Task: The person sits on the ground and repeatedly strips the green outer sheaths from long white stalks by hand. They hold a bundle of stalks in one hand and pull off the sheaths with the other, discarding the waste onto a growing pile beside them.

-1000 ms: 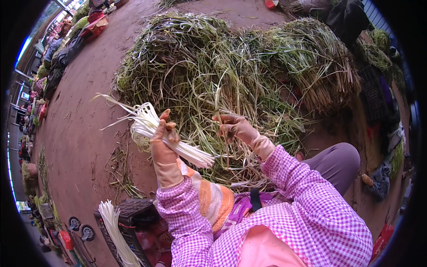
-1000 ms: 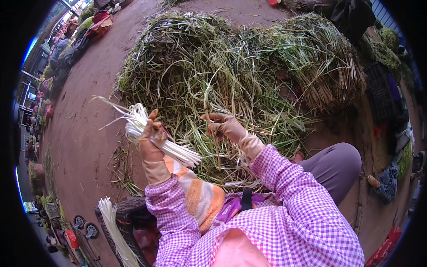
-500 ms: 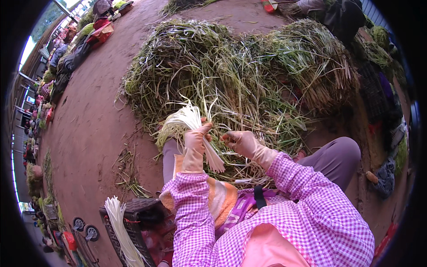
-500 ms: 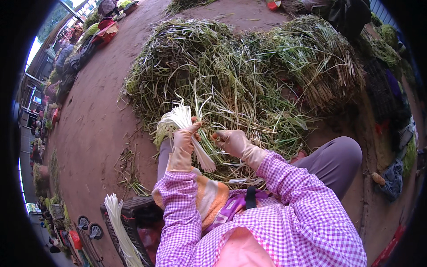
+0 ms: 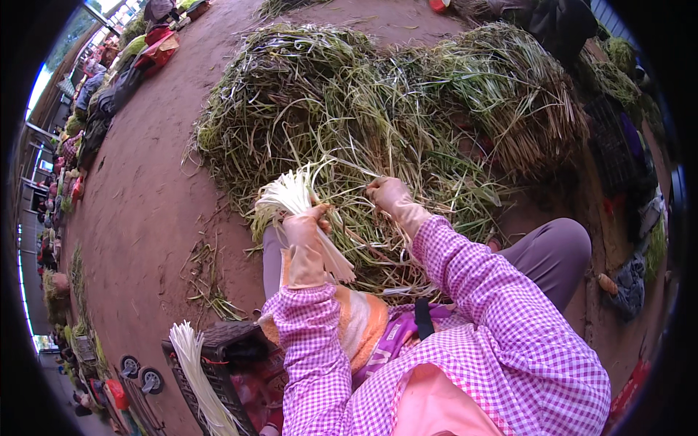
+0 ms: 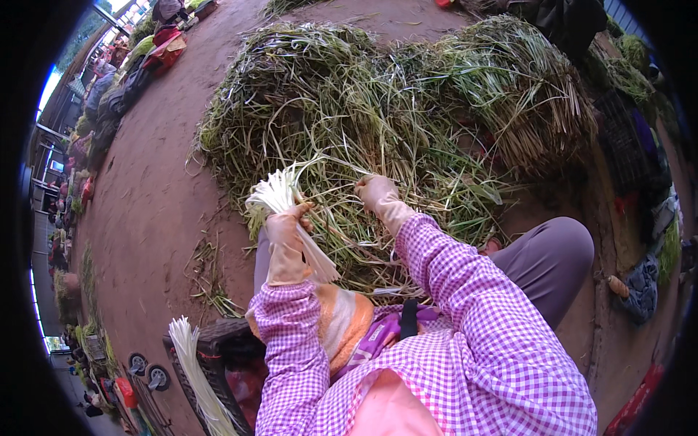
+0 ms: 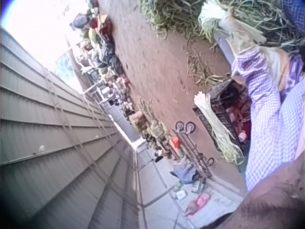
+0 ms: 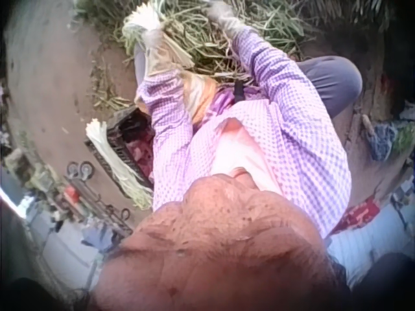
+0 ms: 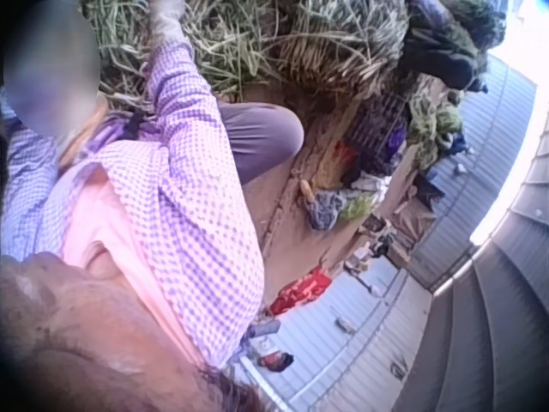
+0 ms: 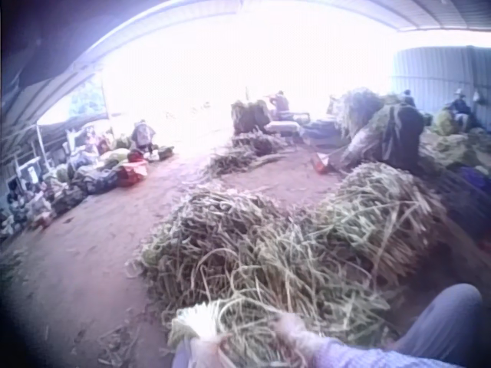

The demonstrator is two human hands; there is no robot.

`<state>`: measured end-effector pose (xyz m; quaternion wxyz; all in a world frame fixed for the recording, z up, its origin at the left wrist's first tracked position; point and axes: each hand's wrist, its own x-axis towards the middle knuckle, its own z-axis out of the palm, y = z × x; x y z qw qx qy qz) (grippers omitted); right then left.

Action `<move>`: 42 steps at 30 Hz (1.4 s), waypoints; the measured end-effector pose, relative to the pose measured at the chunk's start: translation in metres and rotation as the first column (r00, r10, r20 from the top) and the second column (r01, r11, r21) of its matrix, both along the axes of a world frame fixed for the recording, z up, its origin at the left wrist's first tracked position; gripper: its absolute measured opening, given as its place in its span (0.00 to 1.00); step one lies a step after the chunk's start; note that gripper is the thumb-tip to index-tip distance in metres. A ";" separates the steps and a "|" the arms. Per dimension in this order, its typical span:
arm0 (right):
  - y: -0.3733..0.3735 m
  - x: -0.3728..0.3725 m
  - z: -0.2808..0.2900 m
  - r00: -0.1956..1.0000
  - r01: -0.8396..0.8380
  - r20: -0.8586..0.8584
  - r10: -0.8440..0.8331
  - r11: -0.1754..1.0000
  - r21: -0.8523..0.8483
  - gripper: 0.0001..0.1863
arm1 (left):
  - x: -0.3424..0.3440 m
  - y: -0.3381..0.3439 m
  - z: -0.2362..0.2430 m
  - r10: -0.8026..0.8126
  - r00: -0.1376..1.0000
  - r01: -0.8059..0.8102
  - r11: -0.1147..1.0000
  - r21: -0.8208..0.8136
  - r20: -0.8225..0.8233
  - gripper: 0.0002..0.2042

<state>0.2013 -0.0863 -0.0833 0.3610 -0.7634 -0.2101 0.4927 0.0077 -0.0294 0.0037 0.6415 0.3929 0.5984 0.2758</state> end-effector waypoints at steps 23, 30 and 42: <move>0.001 0.039 0.018 0.945 -0.045 -0.292 0.147 0.943 0.329 0.11 | -0.020 0.026 0.022 0.247 0.831 -0.242 0.967 -0.076 0.499 0.17; -0.015 0.015 0.073 0.965 -0.257 0.134 0.226 0.920 0.296 0.11 | -0.005 0.010 0.025 0.169 0.902 -0.186 0.983 0.003 0.397 0.16; -0.011 -0.021 0.055 0.990 -0.079 -0.094 0.108 0.960 0.269 0.08 | -0.015 0.007 0.022 0.132 0.901 -0.183 0.979 0.086 0.413 0.12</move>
